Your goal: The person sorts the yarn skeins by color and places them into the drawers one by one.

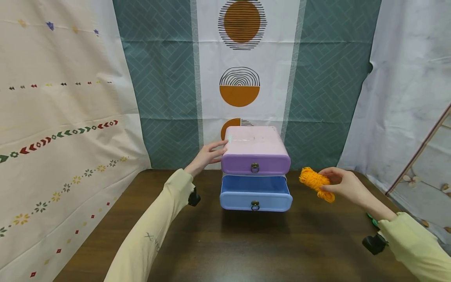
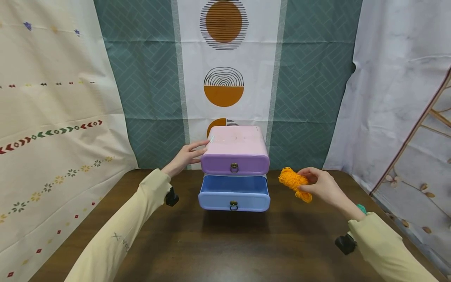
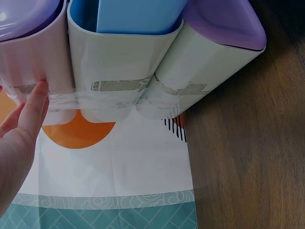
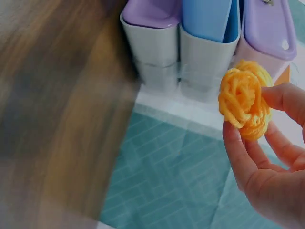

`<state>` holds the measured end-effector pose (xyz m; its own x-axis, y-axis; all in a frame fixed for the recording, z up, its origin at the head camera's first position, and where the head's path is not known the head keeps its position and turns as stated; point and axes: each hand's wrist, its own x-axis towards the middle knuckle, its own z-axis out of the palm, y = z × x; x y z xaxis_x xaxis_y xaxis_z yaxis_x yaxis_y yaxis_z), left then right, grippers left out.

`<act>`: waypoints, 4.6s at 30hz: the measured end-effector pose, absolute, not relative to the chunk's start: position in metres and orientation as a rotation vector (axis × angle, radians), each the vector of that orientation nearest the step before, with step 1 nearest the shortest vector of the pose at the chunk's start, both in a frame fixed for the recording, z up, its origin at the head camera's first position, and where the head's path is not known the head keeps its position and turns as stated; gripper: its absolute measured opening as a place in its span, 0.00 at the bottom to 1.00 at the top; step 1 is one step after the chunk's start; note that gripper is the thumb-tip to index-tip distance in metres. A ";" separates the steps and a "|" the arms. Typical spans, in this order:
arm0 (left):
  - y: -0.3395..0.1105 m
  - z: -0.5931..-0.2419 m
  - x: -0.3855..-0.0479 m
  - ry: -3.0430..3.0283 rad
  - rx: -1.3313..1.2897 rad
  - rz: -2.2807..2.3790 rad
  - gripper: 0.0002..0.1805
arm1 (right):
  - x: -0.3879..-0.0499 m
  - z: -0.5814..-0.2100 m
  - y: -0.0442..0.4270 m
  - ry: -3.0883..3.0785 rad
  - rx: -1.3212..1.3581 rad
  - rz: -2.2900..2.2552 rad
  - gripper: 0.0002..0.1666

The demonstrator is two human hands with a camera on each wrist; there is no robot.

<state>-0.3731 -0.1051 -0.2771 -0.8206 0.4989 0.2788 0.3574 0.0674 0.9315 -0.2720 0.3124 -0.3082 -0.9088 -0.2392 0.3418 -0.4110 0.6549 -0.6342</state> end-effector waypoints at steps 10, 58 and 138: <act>-0.105 -0.281 -0.374 2.207 0.890 1.867 0.26 | -0.272 -0.295 0.293 -2.624 0.620 1.048 0.21; -0.105 -0.277 -0.374 2.245 0.882 1.845 0.26 | -0.296 -0.282 0.191 -2.669 1.107 0.942 0.16; -0.105 -0.276 -0.374 2.207 0.862 1.875 0.26 | -0.249 -0.366 0.161 -2.470 0.750 1.234 0.07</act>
